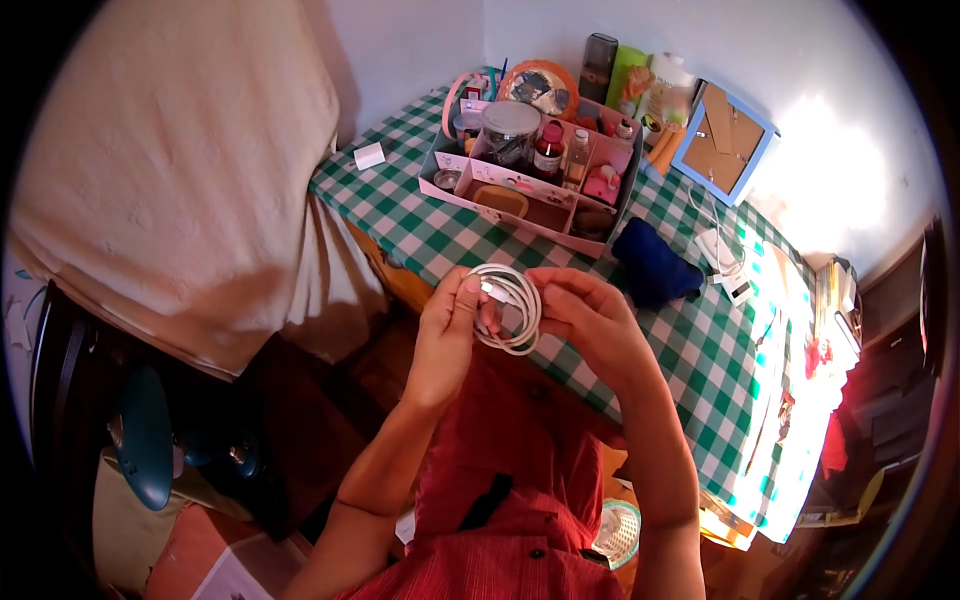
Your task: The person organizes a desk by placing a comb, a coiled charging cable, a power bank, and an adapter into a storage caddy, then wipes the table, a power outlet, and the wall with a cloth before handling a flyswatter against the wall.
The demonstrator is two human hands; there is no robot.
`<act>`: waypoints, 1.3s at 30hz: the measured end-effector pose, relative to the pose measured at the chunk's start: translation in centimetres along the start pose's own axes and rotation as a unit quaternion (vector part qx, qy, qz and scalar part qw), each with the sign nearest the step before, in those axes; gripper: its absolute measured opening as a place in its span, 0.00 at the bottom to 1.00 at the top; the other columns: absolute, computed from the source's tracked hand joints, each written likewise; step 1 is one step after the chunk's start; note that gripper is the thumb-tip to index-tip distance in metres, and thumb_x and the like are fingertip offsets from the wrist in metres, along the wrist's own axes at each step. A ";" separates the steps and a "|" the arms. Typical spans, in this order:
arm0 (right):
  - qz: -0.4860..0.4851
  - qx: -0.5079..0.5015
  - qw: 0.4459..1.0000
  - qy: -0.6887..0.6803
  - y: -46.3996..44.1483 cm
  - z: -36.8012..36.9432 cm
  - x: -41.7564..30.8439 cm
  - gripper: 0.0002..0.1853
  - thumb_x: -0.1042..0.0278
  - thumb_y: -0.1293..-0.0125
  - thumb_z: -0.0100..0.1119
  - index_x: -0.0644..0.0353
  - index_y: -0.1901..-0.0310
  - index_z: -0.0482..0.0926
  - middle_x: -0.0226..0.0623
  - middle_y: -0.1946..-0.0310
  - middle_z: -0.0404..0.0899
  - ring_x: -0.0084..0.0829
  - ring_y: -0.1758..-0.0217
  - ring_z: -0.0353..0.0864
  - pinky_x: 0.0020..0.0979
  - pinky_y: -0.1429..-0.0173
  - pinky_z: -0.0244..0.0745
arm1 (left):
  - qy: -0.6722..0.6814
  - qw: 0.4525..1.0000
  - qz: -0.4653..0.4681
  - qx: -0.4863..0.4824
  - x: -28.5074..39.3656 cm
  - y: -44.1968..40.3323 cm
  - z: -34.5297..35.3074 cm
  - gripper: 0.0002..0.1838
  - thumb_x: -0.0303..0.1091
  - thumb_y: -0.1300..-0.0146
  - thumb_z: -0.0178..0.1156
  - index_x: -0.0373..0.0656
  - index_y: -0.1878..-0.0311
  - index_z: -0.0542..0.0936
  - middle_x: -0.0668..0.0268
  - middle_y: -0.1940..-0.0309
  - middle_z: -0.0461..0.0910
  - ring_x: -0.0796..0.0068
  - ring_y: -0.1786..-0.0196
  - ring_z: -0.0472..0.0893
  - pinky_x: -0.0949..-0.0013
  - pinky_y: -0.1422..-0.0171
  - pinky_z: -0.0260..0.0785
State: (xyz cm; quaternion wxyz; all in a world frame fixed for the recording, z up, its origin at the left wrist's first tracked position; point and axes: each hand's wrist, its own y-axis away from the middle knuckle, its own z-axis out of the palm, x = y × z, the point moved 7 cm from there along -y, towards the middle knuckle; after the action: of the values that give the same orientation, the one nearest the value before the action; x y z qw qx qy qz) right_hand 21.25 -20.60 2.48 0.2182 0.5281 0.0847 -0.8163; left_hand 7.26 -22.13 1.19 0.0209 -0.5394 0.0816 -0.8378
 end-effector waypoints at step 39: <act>-0.256 0.150 0.705 0.644 -24.5 -11.3 -16.3 0.09 0.73 0.52 0.64 0.64 0.66 0.81 0.50 0.69 0.80 0.50 0.62 0.81 0.41 0.57 0.76 | -0.321 0.898 0.288 0.089 0.4 -19.2 0.7 0.16 0.32 0.27 0.48 0.35 0.42 0.71 0.59 0.49 0.77 0.72 0.46 0.75 0.71 0.40 0.64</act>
State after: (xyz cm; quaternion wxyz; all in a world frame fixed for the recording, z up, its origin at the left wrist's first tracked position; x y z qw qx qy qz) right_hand 25.28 9.68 10.05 -0.1884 0.9091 0.2133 -0.3041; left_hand 8.73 -3.36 4.85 0.3340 -0.7282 0.1476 -0.5800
